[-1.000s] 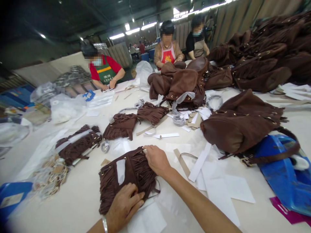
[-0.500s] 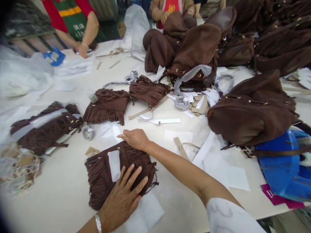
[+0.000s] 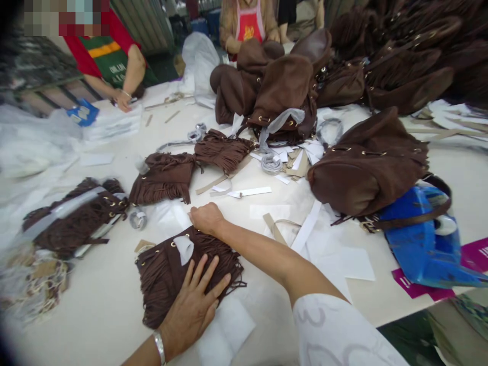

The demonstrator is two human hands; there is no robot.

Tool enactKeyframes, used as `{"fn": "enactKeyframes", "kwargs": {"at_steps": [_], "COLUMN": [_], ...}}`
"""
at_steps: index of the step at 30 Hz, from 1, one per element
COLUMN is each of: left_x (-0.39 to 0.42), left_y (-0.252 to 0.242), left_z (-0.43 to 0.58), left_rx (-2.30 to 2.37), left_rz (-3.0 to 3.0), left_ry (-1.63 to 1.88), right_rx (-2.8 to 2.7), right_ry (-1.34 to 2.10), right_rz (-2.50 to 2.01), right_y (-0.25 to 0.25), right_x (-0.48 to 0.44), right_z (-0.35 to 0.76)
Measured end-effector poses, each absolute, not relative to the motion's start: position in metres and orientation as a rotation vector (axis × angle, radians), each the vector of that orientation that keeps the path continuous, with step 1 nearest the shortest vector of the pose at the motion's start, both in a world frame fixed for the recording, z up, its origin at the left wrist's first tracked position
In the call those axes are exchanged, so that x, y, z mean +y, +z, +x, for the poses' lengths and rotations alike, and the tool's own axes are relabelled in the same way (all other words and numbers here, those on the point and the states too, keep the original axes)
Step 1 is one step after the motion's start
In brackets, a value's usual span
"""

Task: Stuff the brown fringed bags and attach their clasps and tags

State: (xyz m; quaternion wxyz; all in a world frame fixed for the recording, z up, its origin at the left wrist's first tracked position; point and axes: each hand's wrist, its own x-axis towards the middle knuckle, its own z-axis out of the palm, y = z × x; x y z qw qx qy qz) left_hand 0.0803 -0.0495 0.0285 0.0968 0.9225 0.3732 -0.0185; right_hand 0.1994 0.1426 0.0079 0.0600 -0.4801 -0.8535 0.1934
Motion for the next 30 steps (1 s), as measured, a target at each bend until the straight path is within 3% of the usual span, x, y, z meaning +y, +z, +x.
{"fn": "enactKeyframes", "kwargs": {"at_steps": [9,15,18,30], "left_x": [-0.059,-0.061,-0.063,-0.065], "left_y": [0.027,0.030,0.029,-0.006], "left_z": [0.080,0.081,0.081,0.066], "left_rx": [1.108,1.099,1.116,1.154], "left_rz": [2.849,2.872,2.875,2.838], "left_ry": [0.044,0.085,0.088,0.256], "right_rx": [-2.295,-2.145,-2.177,-1.898], "right_ry": [0.675,1.342,1.448,0.950], "right_rz": [-1.475,-1.269,-1.157,-1.554], "right_y": [0.037,0.021,0.022,0.043], "right_x": [0.063,0.011,0.008,-0.056], "right_z": [0.284,0.323,0.324,0.251]}}
